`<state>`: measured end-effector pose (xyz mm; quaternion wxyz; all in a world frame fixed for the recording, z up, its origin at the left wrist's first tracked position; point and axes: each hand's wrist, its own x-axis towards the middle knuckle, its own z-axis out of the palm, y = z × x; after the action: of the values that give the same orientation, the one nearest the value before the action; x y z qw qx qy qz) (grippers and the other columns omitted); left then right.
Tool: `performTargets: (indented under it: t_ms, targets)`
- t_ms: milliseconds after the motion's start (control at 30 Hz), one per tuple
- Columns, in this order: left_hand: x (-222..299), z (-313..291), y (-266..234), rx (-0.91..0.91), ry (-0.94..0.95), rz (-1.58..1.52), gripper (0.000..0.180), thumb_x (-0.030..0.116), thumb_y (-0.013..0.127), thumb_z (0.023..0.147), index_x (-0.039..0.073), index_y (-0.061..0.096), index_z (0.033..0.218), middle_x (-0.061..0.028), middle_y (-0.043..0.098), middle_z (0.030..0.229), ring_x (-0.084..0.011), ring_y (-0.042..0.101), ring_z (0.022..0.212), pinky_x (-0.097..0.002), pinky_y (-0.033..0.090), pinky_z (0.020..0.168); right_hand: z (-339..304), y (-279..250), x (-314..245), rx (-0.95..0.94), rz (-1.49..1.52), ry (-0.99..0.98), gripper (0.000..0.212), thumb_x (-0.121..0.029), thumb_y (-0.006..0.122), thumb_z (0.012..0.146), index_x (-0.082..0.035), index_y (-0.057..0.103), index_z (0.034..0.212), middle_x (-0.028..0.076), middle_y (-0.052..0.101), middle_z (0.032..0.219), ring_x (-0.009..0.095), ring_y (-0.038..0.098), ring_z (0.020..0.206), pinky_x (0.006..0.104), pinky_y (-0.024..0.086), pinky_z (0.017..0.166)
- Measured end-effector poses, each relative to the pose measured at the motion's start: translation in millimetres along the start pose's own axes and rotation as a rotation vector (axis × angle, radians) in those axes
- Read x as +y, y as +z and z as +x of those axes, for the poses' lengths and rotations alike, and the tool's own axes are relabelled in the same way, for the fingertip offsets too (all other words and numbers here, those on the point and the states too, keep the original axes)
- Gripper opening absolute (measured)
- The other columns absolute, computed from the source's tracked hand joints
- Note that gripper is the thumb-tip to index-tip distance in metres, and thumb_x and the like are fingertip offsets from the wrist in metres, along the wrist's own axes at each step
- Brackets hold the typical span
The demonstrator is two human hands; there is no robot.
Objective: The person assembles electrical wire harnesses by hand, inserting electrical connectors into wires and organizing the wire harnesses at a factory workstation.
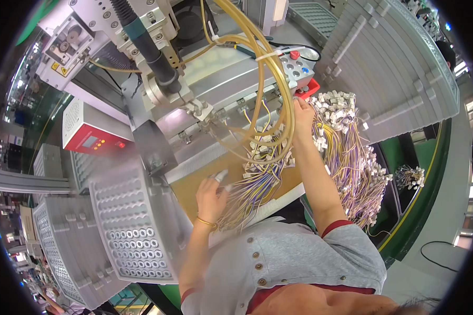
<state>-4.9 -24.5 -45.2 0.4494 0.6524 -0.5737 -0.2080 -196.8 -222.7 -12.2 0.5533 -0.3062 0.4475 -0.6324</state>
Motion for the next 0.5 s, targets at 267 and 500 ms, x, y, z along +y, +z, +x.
performTargets:
  t_ms: [267,500]
  targets:
    - [-8,-2,-13,-0.282,-0.334,-0.302,0.039,0.005,0.064,0.065,0.010,0.059,0.103,-0.0138,0.057,0.074,-0.0261,0.055,0.074,-0.0320,0.045,0.068,1,-1,1,-0.101,0.019,0.001,0.013,-0.007,0.050,0.077,0.005,0.055,0.078,0.008,0.057,0.069,0.017,0.054,0.043,0.0269,0.044,0.038]
    - [-23,-3,-8,-0.345,0.076,0.300,0.030,0.005,0.064,0.063,0.008,0.063,0.093,-0.0150,0.057,0.077,-0.0268,0.053,0.069,-0.0344,0.044,0.063,-1,13,-3,-0.050,0.015,-0.058,0.013,-0.009,0.051,0.077,0.004,0.056,0.077,0.007,0.057,0.071,0.017,0.054,0.045,0.0281,0.045,0.040]
